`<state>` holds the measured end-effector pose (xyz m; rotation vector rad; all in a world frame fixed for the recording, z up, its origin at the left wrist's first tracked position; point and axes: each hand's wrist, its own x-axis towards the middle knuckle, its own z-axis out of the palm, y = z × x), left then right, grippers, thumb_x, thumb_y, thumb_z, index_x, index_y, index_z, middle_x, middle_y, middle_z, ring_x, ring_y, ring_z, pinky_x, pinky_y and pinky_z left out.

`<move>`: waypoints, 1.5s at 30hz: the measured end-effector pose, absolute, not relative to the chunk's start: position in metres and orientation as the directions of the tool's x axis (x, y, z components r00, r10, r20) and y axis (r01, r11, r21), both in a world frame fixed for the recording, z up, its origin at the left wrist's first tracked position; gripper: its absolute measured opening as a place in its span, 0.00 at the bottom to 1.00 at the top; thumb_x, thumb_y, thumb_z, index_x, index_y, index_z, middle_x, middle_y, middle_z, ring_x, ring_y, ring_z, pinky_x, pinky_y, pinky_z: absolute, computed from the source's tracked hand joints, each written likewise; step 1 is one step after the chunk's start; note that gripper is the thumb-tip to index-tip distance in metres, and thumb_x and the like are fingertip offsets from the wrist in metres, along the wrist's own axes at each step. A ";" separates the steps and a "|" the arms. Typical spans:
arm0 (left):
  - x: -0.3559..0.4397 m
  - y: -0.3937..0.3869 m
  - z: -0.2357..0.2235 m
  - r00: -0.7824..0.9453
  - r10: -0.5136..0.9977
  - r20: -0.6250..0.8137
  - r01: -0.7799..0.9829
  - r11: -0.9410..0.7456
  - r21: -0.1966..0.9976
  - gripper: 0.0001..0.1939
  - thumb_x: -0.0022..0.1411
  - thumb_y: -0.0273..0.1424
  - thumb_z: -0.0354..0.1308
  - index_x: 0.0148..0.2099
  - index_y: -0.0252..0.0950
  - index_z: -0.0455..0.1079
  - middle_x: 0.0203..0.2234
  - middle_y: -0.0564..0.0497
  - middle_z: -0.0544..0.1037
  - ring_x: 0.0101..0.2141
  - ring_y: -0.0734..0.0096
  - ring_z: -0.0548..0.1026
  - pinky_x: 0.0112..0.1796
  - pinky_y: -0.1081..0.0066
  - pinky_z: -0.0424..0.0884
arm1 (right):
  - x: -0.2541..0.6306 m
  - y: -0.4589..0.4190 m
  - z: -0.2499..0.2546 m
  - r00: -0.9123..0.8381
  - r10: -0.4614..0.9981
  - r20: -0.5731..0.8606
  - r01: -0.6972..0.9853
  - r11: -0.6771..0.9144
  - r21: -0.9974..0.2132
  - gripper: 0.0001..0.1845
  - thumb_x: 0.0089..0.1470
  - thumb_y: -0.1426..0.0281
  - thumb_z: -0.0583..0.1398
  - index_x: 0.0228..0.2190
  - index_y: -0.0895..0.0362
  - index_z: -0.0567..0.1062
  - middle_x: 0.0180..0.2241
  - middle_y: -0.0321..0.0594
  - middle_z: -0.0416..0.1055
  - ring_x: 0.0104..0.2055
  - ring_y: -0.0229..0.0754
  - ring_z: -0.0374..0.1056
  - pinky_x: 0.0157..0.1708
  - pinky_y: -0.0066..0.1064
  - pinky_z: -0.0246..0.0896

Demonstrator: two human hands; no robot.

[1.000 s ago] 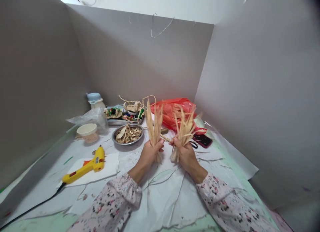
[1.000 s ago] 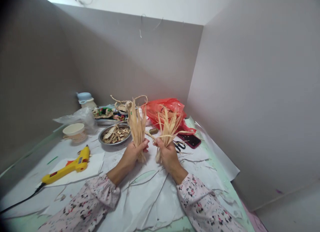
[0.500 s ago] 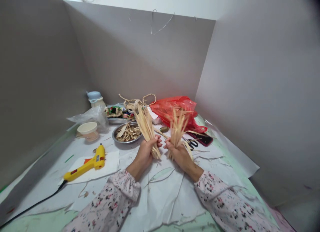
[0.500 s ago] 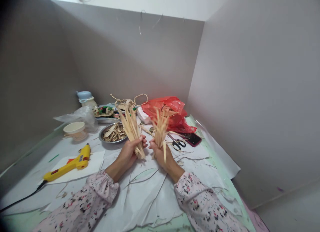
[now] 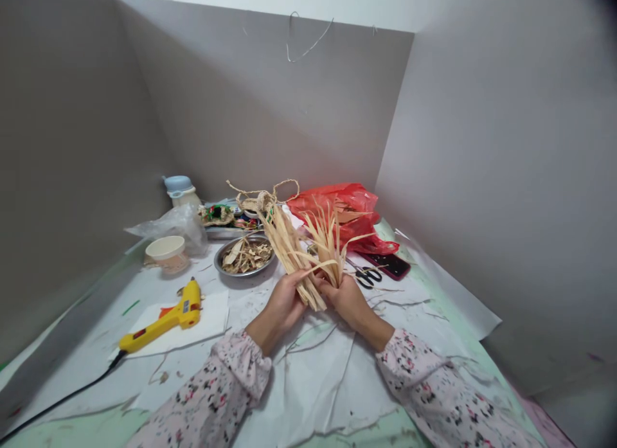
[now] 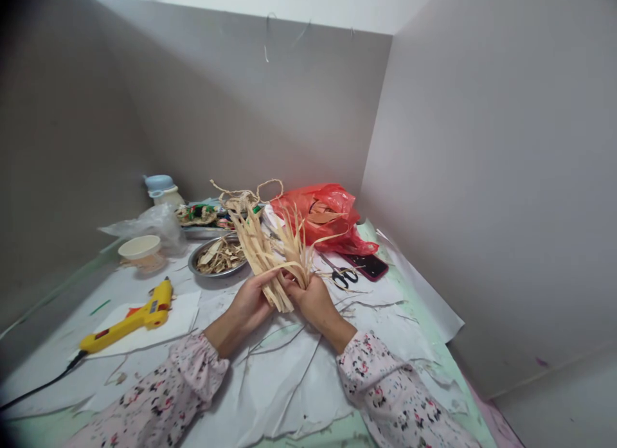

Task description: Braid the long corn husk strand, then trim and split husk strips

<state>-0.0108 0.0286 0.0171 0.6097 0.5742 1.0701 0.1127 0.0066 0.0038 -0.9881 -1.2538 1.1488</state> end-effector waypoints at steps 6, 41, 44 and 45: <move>-0.013 0.029 0.013 0.280 0.955 -0.101 -0.544 0.244 0.803 0.09 0.54 0.26 0.62 0.40 0.29 0.73 0.29 0.46 0.78 0.27 0.71 0.76 0.30 0.72 0.74 | 0.121 0.013 -0.004 0.078 0.990 0.118 -0.131 0.127 -0.983 0.14 0.46 0.60 0.63 0.26 0.58 0.70 0.14 0.26 0.57 0.16 0.31 0.50 0.17 0.24 0.46; -0.015 0.030 0.005 0.182 0.982 0.059 -0.267 -0.008 0.964 0.13 0.45 0.35 0.68 0.30 0.33 0.71 0.17 0.56 0.68 0.19 0.77 0.65 0.22 0.76 0.61 | 0.124 0.013 -0.009 0.014 0.994 0.108 -0.250 0.108 -0.962 0.17 0.47 0.57 0.64 0.27 0.56 0.67 0.14 0.24 0.53 0.15 0.30 0.46 0.15 0.25 0.40; -0.016 0.030 0.006 0.170 0.982 0.080 -0.145 -0.055 0.988 0.14 0.44 0.38 0.69 0.28 0.33 0.72 0.18 0.55 0.70 0.20 0.75 0.65 0.24 0.75 0.61 | 0.124 0.013 -0.009 -0.003 0.991 0.133 -0.225 0.128 -0.966 0.18 0.46 0.56 0.66 0.28 0.57 0.69 0.14 0.25 0.54 0.16 0.30 0.46 0.16 0.25 0.40; -0.016 0.030 0.007 0.167 0.983 0.081 -0.116 -0.062 0.991 0.15 0.44 0.38 0.69 0.28 0.33 0.72 0.18 0.55 0.70 0.21 0.75 0.66 0.24 0.75 0.61 | 0.124 0.014 -0.010 -0.007 0.991 0.134 -0.216 0.129 -0.968 0.18 0.46 0.56 0.66 0.28 0.57 0.69 0.15 0.25 0.54 0.16 0.30 0.47 0.16 0.25 0.40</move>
